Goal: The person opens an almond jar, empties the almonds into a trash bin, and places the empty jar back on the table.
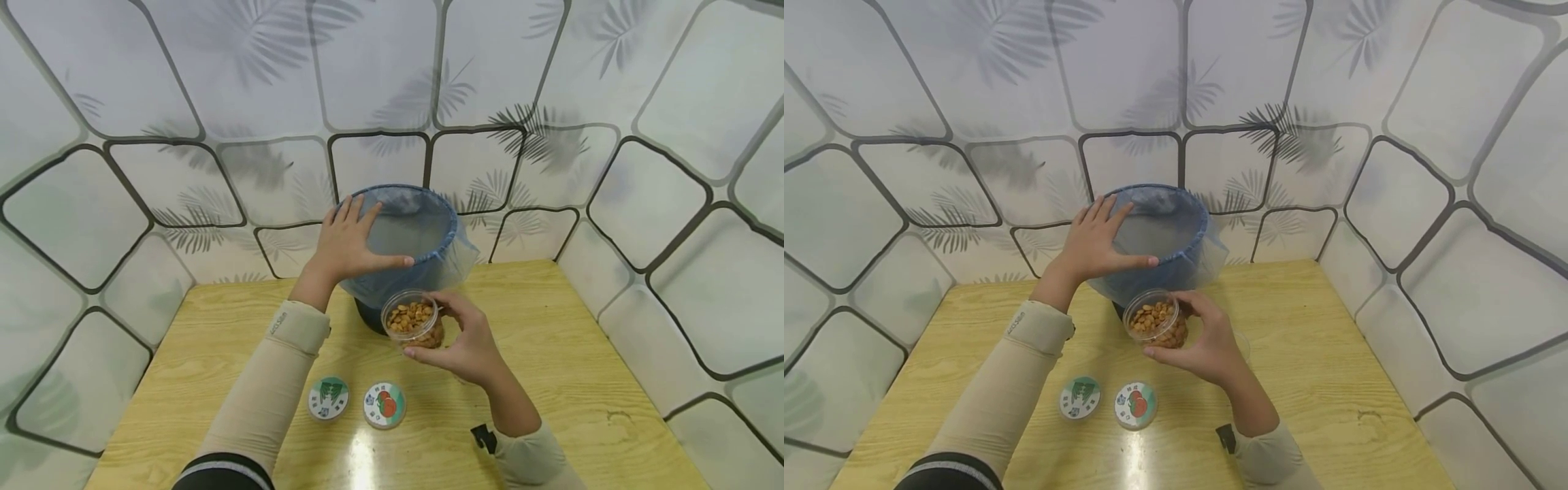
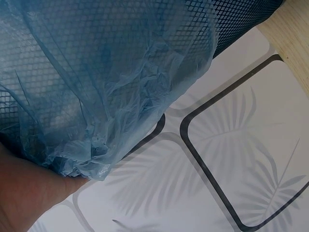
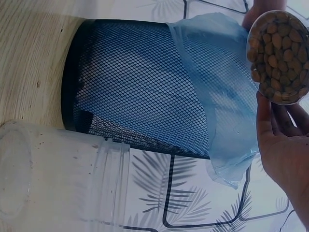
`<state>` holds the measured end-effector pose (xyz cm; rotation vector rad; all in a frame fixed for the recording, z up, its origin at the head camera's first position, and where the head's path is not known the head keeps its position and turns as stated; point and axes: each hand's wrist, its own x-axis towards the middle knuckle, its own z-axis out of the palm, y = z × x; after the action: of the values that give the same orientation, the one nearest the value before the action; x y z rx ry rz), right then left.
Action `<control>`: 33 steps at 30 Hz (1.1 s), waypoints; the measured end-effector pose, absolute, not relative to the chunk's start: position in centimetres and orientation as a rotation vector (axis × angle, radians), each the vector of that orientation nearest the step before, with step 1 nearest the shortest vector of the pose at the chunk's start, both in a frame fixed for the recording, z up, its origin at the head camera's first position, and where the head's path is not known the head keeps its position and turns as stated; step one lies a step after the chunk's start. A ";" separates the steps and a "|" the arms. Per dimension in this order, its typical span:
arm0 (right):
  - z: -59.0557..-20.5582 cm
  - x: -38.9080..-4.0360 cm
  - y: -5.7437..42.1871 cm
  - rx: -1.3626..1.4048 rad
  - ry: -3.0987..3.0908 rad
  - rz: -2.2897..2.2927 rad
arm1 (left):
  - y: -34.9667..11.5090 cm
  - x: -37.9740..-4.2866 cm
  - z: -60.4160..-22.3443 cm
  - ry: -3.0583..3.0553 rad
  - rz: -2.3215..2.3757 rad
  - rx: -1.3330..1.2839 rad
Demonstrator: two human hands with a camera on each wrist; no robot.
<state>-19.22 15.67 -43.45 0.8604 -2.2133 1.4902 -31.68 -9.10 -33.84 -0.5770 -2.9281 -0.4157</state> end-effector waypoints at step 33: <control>-42.5 -19.9 15.6 0.832 -2.151 1.486 | -9.3 -31.7 -34.0 -2.911 -0.422 -0.589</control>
<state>-19.90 15.65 -42.46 0.8321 -2.1506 1.4859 -31.71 -9.26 -34.02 -0.5889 -2.9109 -0.4216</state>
